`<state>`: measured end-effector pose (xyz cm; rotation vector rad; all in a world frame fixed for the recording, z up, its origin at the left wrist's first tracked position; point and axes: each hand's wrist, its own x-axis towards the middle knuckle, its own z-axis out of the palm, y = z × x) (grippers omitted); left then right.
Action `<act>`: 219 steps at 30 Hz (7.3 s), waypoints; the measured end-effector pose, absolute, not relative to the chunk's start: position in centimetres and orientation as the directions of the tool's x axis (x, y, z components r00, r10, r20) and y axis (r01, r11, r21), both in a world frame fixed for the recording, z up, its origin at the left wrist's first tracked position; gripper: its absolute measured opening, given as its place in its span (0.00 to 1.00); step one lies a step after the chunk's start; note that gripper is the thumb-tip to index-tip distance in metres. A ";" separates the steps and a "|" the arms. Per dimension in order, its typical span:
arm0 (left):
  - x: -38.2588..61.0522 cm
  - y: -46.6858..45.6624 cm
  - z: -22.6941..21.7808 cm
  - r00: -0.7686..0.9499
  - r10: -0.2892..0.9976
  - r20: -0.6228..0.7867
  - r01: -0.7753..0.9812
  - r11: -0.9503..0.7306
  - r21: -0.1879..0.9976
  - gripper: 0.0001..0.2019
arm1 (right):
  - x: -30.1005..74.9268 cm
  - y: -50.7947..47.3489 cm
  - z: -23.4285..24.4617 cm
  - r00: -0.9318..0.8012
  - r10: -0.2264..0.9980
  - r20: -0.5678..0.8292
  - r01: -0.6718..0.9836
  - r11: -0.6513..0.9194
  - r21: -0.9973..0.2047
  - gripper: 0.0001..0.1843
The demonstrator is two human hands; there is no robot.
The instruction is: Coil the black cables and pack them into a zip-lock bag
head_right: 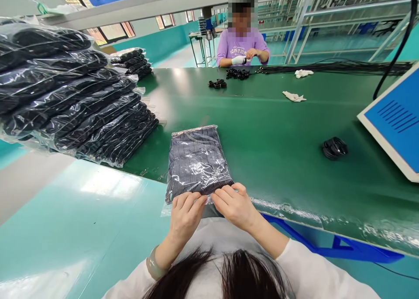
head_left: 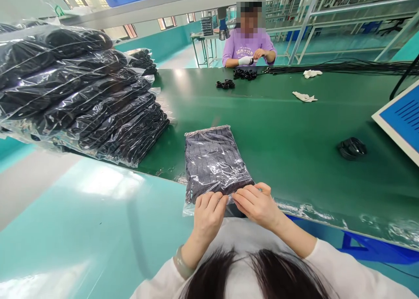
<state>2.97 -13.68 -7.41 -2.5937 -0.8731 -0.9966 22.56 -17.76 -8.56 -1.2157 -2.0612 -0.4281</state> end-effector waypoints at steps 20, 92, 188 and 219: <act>2.3 -12.6 -7.0 0.715 0.364 0.597 0.502 -0.861 -0.076 0.06 | 23.3 -17.6 -8.7 -0.336 0.636 0.695 0.816 0.565 -0.122 0.06; -0.2 -13.3 -6.5 0.665 0.410 0.624 0.551 -0.833 -0.040 0.05 | 19.2 -17.2 -8.5 -0.401 0.644 0.652 0.805 0.587 -0.085 0.10; -8.8 -13.4 -6.5 0.558 0.569 0.603 0.676 -0.734 0.066 0.08 | 11.8 -15.0 -7.7 -0.483 0.576 0.660 0.769 0.639 0.005 0.15; -3.3 -13.0 -7.1 0.719 0.420 0.554 0.499 -0.867 0.010 0.09 | 18.4 -18.3 -8.8 -0.331 0.694 0.640 0.817 0.551 -0.174 0.09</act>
